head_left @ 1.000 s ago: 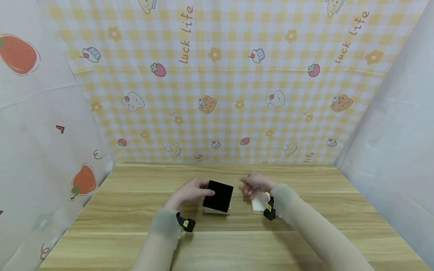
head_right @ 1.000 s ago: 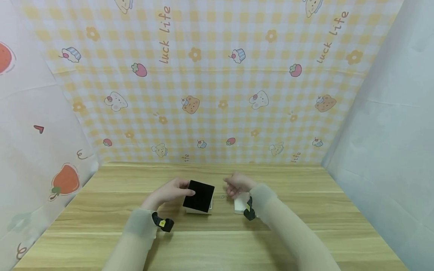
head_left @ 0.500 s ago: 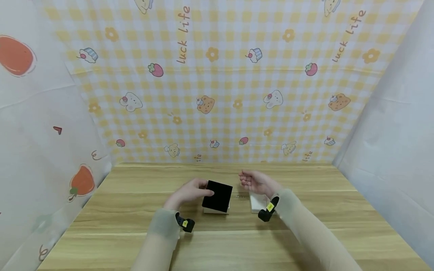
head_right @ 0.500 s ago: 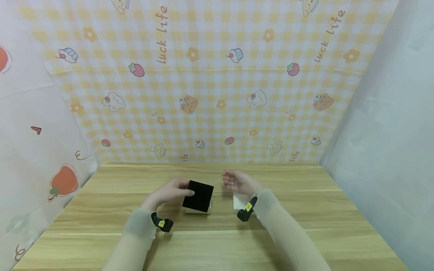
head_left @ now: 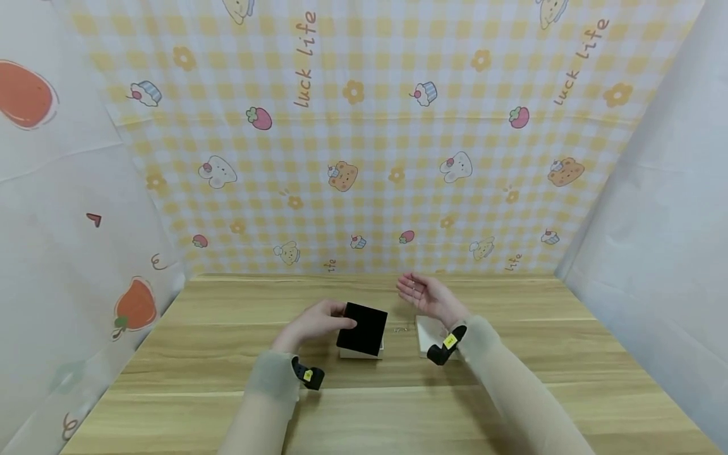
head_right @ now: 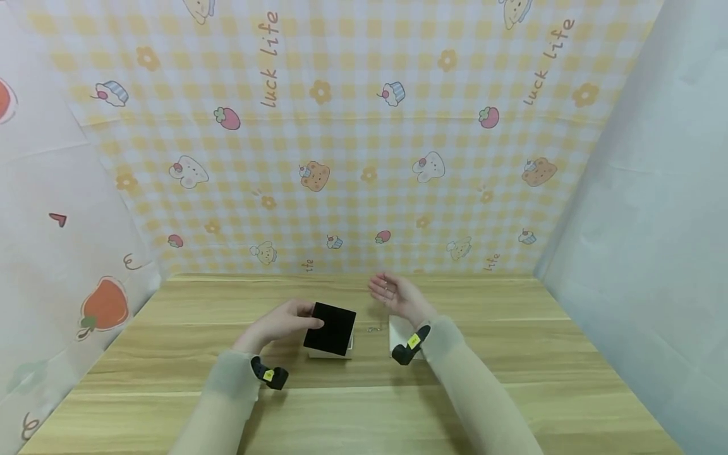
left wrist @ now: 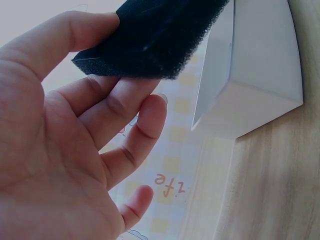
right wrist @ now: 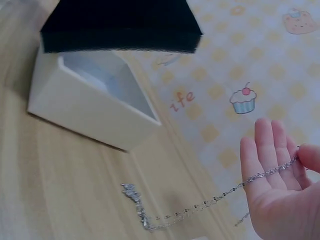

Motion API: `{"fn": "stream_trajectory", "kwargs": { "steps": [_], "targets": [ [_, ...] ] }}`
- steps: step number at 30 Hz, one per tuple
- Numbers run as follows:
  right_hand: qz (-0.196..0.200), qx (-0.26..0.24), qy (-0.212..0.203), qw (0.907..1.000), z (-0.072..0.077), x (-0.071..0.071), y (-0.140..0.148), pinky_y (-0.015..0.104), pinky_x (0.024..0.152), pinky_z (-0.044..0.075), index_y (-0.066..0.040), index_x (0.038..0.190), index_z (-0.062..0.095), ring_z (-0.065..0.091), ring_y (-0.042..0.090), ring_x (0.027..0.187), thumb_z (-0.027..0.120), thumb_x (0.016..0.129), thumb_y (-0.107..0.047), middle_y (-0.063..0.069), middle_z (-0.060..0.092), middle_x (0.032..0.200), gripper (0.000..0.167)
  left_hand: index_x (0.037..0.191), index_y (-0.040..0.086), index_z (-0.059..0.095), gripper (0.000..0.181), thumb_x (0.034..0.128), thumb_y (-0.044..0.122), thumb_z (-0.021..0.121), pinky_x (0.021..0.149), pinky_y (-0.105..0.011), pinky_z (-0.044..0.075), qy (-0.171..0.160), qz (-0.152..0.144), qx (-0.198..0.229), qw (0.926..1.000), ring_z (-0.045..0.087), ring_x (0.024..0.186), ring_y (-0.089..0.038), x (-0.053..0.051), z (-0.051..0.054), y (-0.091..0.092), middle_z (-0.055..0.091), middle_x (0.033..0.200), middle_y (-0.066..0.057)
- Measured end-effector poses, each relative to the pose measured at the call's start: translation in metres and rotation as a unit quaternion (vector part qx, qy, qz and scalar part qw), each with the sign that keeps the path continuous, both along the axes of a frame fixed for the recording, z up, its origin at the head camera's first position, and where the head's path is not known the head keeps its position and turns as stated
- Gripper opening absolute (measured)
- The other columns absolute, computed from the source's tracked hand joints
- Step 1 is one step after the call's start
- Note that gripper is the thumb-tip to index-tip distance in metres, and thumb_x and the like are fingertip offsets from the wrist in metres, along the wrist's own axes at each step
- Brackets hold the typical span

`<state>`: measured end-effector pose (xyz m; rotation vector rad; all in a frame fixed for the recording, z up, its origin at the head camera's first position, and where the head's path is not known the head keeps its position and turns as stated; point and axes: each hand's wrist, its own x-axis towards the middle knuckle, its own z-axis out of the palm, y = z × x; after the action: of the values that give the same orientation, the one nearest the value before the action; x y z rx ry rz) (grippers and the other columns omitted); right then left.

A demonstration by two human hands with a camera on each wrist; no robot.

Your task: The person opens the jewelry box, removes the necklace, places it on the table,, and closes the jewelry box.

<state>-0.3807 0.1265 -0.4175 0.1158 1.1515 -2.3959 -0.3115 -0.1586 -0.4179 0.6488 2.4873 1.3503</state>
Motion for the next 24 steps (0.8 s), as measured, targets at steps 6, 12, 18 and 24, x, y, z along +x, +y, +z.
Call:
{"fn": "stream_trajectory", "kwargs": {
  "steps": [6,12,18,24],
  "targets": [
    [-0.021,-0.024,-0.016,0.9994,0.003,-0.005,0.006,0.036,0.108,0.034,0.0,0.112,0.052,0.067,0.023,0.098,0.037,0.105,-0.013,0.012,0.069,0.1,0.021,0.079,0.008,0.056,0.024,0.0904,0.027,0.065,0.064,-0.031,0.038,0.001,0.006,0.002,1.0,0.045,0.068,-0.015,0.002,0.003,0.0,0.052,0.072,0.0],
    [-0.034,-0.024,-0.018,0.999,0.0,-0.011,0.008,0.037,0.107,0.035,0.0,0.115,0.049,0.065,0.024,0.103,0.037,0.106,-0.013,0.014,0.068,0.103,0.021,0.079,0.008,0.052,0.026,0.0913,0.027,0.064,0.065,-0.032,0.038,0.0,0.018,0.007,0.9998,0.044,0.071,-0.016,0.002,0.001,-0.002,0.049,0.074,0.0],
    [-0.042,-0.019,-0.016,0.9988,-0.001,-0.012,0.009,0.036,0.107,0.036,0.001,0.124,0.046,0.059,0.025,0.115,0.036,0.106,-0.014,0.015,0.067,0.107,0.026,0.087,0.008,0.059,0.022,0.0941,0.029,0.061,0.081,-0.038,0.042,0.009,0.03,0.017,0.9994,0.051,0.085,-0.018,0.001,0.0,-0.005,0.06,0.087,-0.001],
    [-0.049,-0.026,-0.021,0.9982,-0.002,-0.012,0.011,0.036,0.107,0.035,0.002,0.144,0.031,0.043,0.027,0.132,0.035,0.106,-0.016,0.018,0.062,0.119,0.042,0.088,0.007,0.061,0.024,0.0941,0.03,0.062,0.086,-0.041,0.042,-0.001,0.04,0.035,0.9986,0.052,0.09,-0.019,0.001,0.002,-0.004,0.062,0.091,-0.001]
  ]
}}
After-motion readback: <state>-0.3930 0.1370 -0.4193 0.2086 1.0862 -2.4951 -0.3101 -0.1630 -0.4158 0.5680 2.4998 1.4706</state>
